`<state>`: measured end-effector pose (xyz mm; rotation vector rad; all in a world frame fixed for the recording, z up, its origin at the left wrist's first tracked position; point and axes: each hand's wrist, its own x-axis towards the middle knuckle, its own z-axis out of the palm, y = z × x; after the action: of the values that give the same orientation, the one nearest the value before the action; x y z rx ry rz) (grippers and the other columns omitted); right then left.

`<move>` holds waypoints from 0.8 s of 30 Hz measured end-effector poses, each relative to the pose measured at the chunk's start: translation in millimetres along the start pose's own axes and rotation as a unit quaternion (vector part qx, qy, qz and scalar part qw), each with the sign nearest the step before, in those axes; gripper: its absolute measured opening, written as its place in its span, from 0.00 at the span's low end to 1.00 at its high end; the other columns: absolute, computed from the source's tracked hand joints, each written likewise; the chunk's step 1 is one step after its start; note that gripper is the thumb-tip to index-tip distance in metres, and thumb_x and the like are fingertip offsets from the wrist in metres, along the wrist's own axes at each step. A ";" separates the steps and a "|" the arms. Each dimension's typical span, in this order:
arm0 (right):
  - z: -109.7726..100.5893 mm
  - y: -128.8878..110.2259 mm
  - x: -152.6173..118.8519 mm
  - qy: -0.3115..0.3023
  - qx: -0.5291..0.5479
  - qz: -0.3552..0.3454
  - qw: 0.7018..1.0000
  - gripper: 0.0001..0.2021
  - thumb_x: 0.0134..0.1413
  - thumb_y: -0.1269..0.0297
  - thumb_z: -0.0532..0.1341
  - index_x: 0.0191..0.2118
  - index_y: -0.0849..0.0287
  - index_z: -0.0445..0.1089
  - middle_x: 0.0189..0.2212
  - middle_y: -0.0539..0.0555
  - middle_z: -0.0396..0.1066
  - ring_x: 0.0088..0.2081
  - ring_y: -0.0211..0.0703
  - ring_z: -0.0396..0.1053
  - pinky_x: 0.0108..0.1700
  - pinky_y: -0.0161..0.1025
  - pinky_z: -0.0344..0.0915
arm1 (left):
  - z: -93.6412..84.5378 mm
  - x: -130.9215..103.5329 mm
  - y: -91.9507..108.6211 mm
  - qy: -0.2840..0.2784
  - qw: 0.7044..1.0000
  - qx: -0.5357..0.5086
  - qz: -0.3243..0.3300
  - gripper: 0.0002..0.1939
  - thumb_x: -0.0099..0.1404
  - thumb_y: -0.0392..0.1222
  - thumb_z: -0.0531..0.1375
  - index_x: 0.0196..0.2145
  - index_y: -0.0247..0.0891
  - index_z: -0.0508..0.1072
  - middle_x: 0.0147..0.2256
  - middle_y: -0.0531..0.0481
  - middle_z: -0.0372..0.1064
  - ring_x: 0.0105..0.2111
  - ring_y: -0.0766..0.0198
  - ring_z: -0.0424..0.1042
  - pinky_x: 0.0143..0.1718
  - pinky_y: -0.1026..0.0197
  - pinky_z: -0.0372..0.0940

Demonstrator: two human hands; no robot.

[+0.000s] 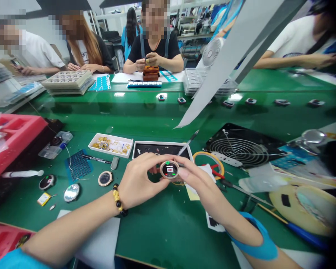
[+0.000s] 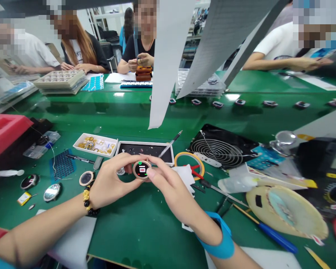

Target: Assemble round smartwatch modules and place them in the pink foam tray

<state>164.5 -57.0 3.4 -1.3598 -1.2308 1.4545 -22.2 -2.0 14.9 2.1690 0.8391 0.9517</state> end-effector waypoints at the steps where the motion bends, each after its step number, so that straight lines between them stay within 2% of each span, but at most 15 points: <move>1: 0.0 -0.3 -0.1 0.004 -0.016 0.005 1.000 0.38 0.56 0.35 0.55 0.65 0.55 0.58 0.52 0.55 0.66 0.48 0.29 0.71 0.52 0.26 0.72 | 0.3 -0.3 -0.2 -0.001 1.000 0.004 -0.001 0.23 0.60 0.33 0.65 0.53 0.42 0.74 0.35 0.52 0.72 0.33 0.67 0.67 0.36 0.64 0.65; 4: 1.2 1.2 1.1 0.007 -0.053 0.015 0.998 0.40 0.56 0.34 0.56 0.66 0.57 0.56 0.45 0.55 0.69 0.44 0.28 0.71 0.48 0.25 0.72 | 1.8 -0.9 -1.8 -0.004 1.000 0.021 0.005 0.23 0.60 0.33 0.65 0.54 0.42 0.74 0.35 0.52 0.72 0.34 0.66 0.68 0.37 0.63 0.65; 11: 6.8 2.3 3.0 0.016 -0.073 -0.005 0.997 0.38 0.58 0.37 0.56 0.64 0.61 0.58 0.35 0.54 0.68 0.39 0.26 0.68 0.49 0.24 0.71 | 4.4 -3.7 -3.6 -0.002 0.998 0.064 0.029 0.22 0.61 0.32 0.63 0.53 0.42 0.74 0.35 0.52 0.73 0.35 0.65 0.69 0.38 0.61 0.65; 14: 5.8 1.1 2.3 0.012 -0.067 -0.002 0.998 0.37 0.57 0.37 0.56 0.63 0.59 0.60 0.39 0.55 0.69 0.41 0.25 0.68 0.50 0.23 0.72 | 4.2 -3.5 -3.1 -0.002 0.997 0.068 0.035 0.21 0.62 0.33 0.63 0.53 0.41 0.74 0.35 0.52 0.73 0.34 0.66 0.68 0.38 0.61 0.66; 19: 3.2 -1.2 2.1 0.008 -0.024 -0.007 1.000 0.34 0.58 0.38 0.55 0.61 0.59 0.65 0.54 0.56 0.65 0.52 0.31 0.68 0.56 0.25 0.72 | 3.6 -3.0 -2.2 0.004 0.996 0.068 0.058 0.19 0.63 0.35 0.62 0.52 0.40 0.74 0.37 0.50 0.74 0.34 0.65 0.69 0.38 0.60 0.67; 24: -1.1 5.3 -2.5 0.018 0.028 0.016 0.999 0.35 0.59 0.39 0.54 0.62 0.60 0.64 0.57 0.58 0.63 0.54 0.36 0.69 0.57 0.31 0.73 | 2.9 -3.9 0.3 0.025 0.993 0.076 0.090 0.20 0.62 0.33 0.62 0.52 0.38 0.74 0.38 0.50 0.76 0.35 0.65 0.71 0.40 0.59 0.69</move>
<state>166.3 -60.5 -1.1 -1.3681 -1.1406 1.4704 -22.0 -5.9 12.0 2.3937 0.7709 1.0655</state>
